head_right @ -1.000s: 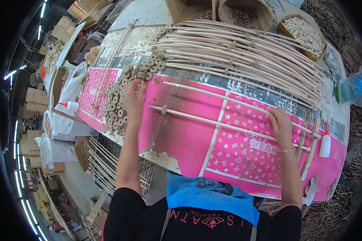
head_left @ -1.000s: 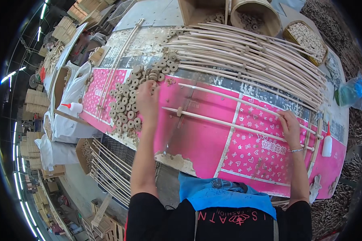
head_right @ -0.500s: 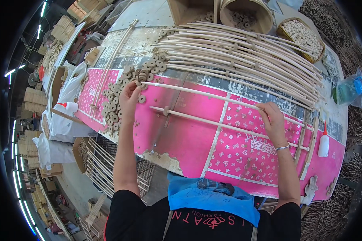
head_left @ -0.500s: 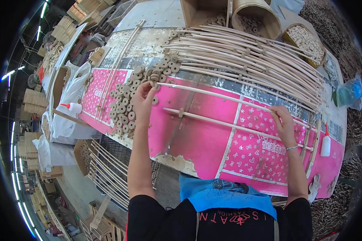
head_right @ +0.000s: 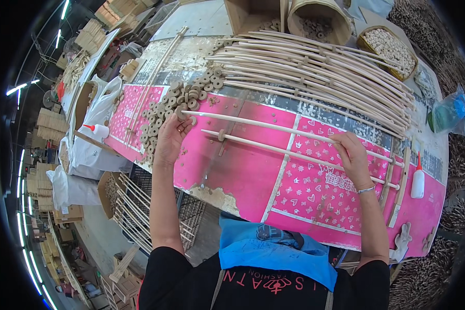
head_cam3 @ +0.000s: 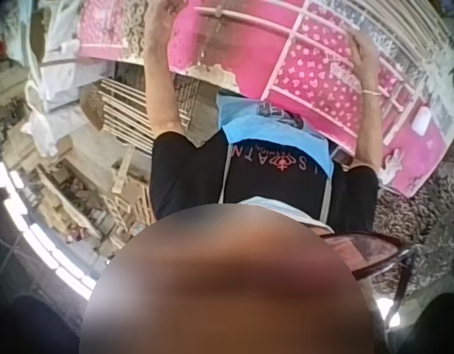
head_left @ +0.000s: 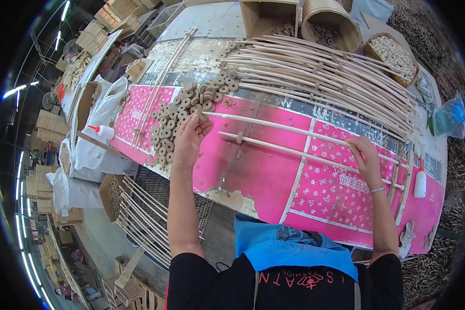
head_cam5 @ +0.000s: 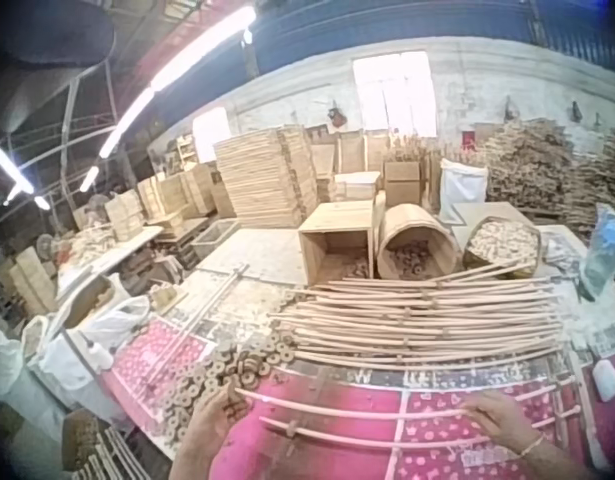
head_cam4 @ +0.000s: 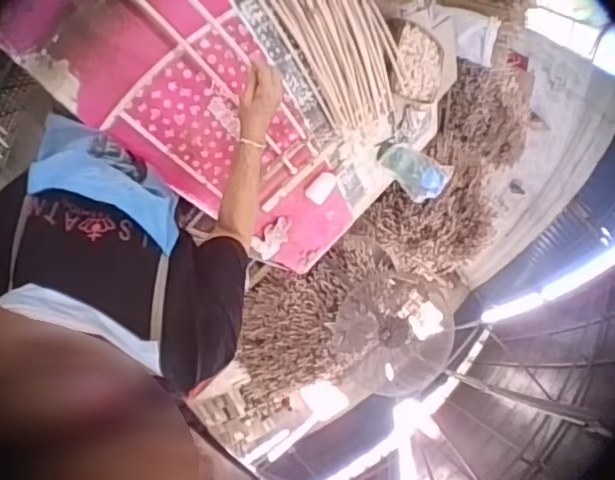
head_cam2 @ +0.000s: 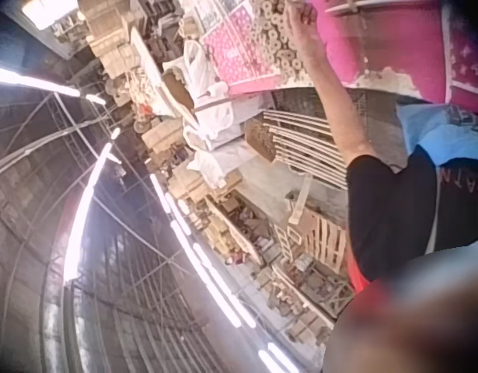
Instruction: Assembling a wooden rack or mat by gluing wooden dowels and rings onto a frame.
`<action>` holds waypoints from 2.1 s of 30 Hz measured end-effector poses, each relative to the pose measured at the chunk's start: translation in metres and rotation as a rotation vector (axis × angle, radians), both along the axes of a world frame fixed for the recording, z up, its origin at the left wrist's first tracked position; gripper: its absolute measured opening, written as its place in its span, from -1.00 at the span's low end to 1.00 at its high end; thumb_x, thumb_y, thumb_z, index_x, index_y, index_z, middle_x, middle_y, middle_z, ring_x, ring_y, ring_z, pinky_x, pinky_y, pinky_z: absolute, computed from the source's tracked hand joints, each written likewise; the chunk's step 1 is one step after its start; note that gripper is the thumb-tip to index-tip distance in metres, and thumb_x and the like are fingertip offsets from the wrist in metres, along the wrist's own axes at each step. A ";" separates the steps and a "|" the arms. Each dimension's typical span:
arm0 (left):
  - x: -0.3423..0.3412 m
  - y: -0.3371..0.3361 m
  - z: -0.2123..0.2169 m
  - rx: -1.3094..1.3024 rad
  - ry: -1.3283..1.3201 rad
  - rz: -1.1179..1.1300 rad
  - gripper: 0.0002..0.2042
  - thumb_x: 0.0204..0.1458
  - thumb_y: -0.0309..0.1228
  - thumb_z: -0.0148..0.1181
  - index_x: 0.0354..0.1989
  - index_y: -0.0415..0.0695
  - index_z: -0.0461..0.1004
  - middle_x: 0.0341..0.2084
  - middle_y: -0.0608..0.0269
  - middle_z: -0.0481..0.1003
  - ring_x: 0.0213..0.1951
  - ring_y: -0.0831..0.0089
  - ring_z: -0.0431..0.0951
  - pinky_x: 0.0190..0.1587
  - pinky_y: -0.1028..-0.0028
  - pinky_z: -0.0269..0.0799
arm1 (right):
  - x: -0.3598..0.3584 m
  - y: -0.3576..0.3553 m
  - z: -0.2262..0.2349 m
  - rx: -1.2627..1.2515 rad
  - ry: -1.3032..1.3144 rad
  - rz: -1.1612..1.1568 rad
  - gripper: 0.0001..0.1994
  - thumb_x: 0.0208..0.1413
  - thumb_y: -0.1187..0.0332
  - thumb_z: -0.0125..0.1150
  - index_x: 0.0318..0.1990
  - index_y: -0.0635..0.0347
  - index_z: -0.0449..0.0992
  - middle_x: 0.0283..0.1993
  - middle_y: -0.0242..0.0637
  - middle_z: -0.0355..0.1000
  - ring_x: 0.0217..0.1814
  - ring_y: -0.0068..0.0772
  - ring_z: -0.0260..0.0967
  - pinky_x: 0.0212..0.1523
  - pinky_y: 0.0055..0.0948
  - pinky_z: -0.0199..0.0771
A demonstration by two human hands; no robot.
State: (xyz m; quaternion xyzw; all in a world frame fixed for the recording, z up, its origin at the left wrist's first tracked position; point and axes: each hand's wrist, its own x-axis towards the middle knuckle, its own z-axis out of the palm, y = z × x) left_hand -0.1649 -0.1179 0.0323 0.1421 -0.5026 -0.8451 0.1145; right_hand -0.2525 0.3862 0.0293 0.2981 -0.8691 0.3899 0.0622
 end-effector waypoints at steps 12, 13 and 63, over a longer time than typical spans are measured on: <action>0.045 0.023 0.012 -0.071 -0.099 -0.005 -0.79 0.32 -0.32 0.24 -0.02 -0.18 0.58 -0.21 0.32 0.61 -0.18 0.51 0.63 -0.04 0.47 0.58 | 0.028 -0.015 0.020 0.027 0.098 0.044 -0.84 0.21 0.54 0.24 -0.07 0.25 0.59 -0.27 -0.19 0.41 -0.22 -0.18 0.42 -0.20 -0.28 0.42; 0.049 0.026 0.012 -0.057 -0.098 0.003 -0.80 0.32 -0.32 0.24 -0.04 -0.18 0.58 -0.22 0.32 0.61 -0.18 0.50 0.63 -0.04 0.47 0.58 | 0.032 -0.020 0.024 0.032 0.088 0.038 -0.84 0.21 0.54 0.24 -0.07 0.26 0.59 -0.27 -0.19 0.42 -0.20 -0.19 0.43 -0.19 -0.28 0.42; 0.064 0.039 -0.016 -1.713 0.183 -0.059 -0.44 0.03 -0.46 0.38 0.29 -0.08 0.49 0.07 0.01 0.49 0.14 0.03 0.49 0.18 0.13 0.38 | 0.080 0.000 -0.064 0.018 0.027 -0.117 -0.78 0.23 0.21 0.27 -0.20 0.18 0.65 -0.22 -0.25 0.58 -0.12 -0.15 0.51 -0.04 -0.16 0.48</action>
